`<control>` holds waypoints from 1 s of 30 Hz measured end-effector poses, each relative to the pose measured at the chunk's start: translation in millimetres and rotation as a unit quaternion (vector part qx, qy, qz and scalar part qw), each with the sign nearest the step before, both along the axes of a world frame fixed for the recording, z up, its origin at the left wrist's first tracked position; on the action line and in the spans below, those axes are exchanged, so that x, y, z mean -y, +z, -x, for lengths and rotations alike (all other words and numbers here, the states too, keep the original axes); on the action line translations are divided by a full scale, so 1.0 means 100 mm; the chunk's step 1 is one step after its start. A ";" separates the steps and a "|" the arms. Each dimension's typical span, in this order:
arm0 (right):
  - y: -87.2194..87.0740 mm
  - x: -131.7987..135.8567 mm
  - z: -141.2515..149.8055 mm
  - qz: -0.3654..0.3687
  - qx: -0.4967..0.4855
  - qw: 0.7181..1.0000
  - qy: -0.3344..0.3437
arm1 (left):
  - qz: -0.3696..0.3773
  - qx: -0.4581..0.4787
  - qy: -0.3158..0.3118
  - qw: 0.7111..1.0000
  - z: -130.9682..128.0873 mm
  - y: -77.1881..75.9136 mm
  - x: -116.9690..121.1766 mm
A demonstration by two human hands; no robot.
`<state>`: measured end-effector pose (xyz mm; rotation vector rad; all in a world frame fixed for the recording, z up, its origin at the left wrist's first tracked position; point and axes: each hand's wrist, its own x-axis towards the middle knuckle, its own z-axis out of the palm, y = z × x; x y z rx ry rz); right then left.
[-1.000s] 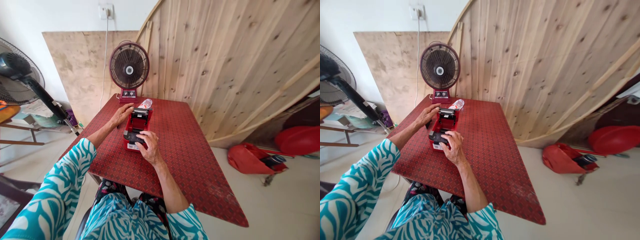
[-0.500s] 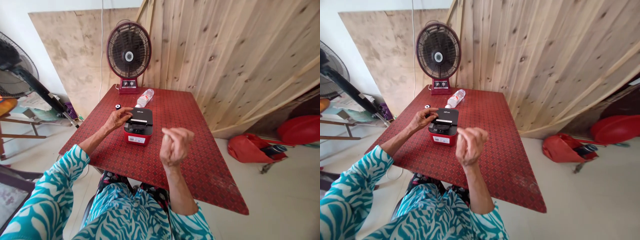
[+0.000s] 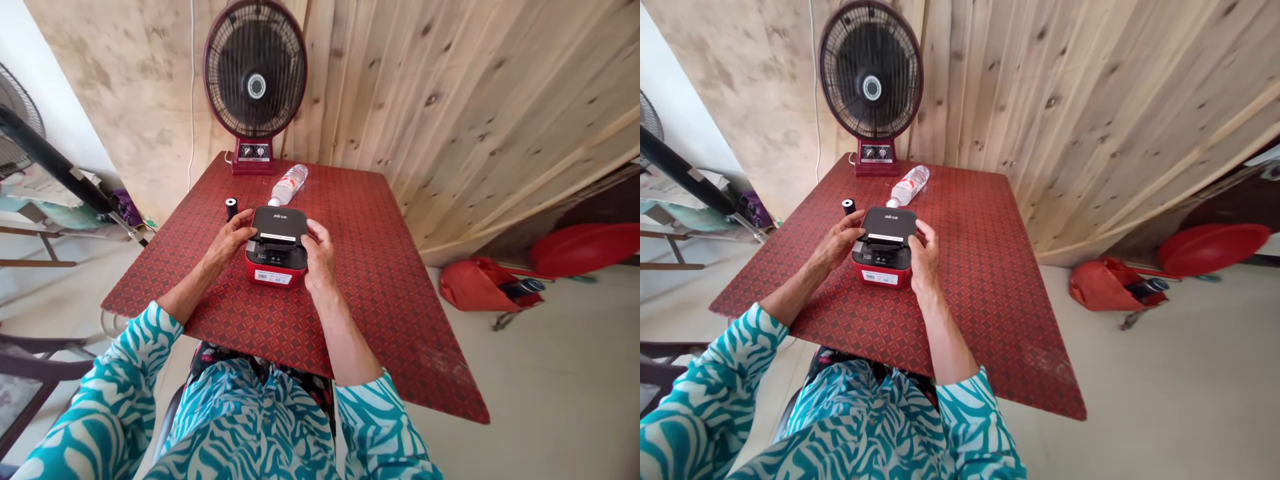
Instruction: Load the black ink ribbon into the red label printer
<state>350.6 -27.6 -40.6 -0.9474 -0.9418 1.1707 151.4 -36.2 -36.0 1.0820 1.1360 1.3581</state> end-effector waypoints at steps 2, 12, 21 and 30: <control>0.00 0.03 -0.01 0.000 0.003 1.000 0.008 | -0.008 0.008 -0.008 1.000 -0.01 -0.03 0.00; -0.04 0.07 -0.03 0.013 0.011 1.000 0.002 | -0.053 0.018 -0.049 0.997 -0.05 -0.10 0.07; -0.32 0.09 0.07 0.016 -0.050 0.995 -0.080 | -0.053 0.077 -0.147 0.985 0.02 -0.15 0.14; -0.48 0.04 0.05 0.032 -0.024 0.996 -0.085 | -0.063 0.134 -0.098 0.984 -0.14 -0.19 0.18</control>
